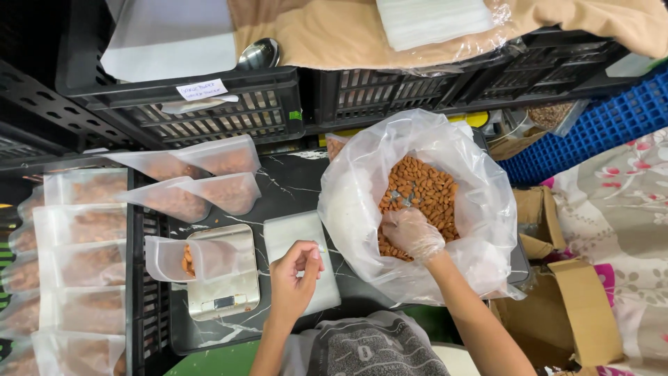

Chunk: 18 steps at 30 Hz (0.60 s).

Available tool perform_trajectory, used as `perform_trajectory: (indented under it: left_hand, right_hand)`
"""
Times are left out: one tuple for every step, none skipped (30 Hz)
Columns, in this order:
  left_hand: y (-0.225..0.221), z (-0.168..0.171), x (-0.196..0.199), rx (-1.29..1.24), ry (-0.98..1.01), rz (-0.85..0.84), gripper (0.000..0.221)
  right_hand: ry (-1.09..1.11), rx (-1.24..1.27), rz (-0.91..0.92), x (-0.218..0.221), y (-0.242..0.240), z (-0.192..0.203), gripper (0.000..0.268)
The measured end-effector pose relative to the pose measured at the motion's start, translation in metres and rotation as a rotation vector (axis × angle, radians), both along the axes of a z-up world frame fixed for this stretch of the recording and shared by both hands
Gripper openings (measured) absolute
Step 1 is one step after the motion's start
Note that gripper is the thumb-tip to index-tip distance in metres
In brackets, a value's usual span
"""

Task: The person fills small plastic bags with almonds from a large bag by hand, weighs each bag on a digital scale, and places the filled bags into a black plastic crate.

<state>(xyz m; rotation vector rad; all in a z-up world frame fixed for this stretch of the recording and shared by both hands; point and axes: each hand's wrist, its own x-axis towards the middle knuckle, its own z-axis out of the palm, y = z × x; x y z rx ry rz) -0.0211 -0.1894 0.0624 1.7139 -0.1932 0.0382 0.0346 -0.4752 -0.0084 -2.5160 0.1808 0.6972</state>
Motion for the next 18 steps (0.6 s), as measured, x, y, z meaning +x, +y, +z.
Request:
perform_trajectory:
  left_hand:
    - [0.000,0.001,0.000,0.002,0.003,0.000,0.017]
    - [0.001,0.001,-0.001,0.004,0.007,0.000,0.017]
    - [0.002,0.002,-0.001,0.005,0.006,0.005,0.017]
    - [0.004,0.004,-0.002,0.005,-0.001,0.010,0.016]
    - [0.007,0.005,-0.004,0.006,-0.006,0.019,0.015]
    - [0.010,0.007,-0.004,0.008,-0.006,0.028,0.015]
    - [0.014,0.010,-0.005,0.007,-0.018,0.023,0.016]
    - [0.019,0.012,-0.007,0.005,-0.031,0.019,0.017]
    - [0.022,0.012,-0.009,0.002,-0.025,0.032,0.017]
    - [0.026,0.012,-0.011,-0.028,-0.019,0.020,0.017]
    - [0.033,0.013,-0.012,-0.054,-0.016,0.006,0.016]
    - [0.039,0.014,-0.016,-0.053,-0.013,0.017,0.016]
    - [0.044,0.016,-0.019,-0.043,-0.042,0.056,0.016]
    - [0.050,0.017,-0.022,-0.032,-0.072,0.095,0.017]
    - [0.058,0.019,-0.024,-0.033,-0.072,0.098,0.017]
    - [0.067,0.021,-0.026,-0.034,-0.101,0.143,0.017]
    - [0.077,0.023,-0.029,-0.033,-0.131,0.189,0.017]
    - [0.088,0.026,-0.030,-0.032,-0.132,0.192,0.017]
  right_hand:
    - [-0.052,0.025,-0.021,-0.001,-0.004,-0.003,0.020]
    - [-0.105,0.050,-0.042,-0.002,-0.007,-0.007,0.025]
    - [-0.105,0.052,-0.037,-0.002,-0.007,0.004,0.025]
    - [-0.207,0.045,-0.008,-0.003,-0.006,0.014,0.023]
    - [-0.308,0.040,0.023,-0.003,-0.005,0.024,0.024]
    - [-0.307,0.043,0.032,-0.003,0.000,0.044,0.024]
    - [-0.302,0.054,-0.051,-0.004,0.006,0.063,0.025]
    - [-0.296,0.064,-0.133,-0.004,0.012,0.082,0.029]
    - [-0.290,0.062,-0.119,-0.005,0.014,0.089,0.029]
    - [-0.399,0.319,-0.111,-0.007,0.016,0.097,0.021]
    - [-0.504,0.582,-0.105,-0.007,0.020,0.103,0.016]
    - [-0.497,0.586,-0.096,-0.005,0.027,0.109,0.016]
    - [-0.426,0.695,-0.268,-0.004,0.035,0.115,0.013]
    - [-0.350,0.800,-0.441,-0.003,0.042,0.121,0.015]
    - [-0.349,0.800,-0.438,-0.003,0.055,0.130,0.015]
    - [-0.346,0.785,-0.406,-0.003,0.069,0.139,0.017]
    - [-0.342,0.772,-0.373,-0.003,0.083,0.147,0.019]
    - [-0.341,0.773,-0.369,-0.003,0.103,0.160,0.019]
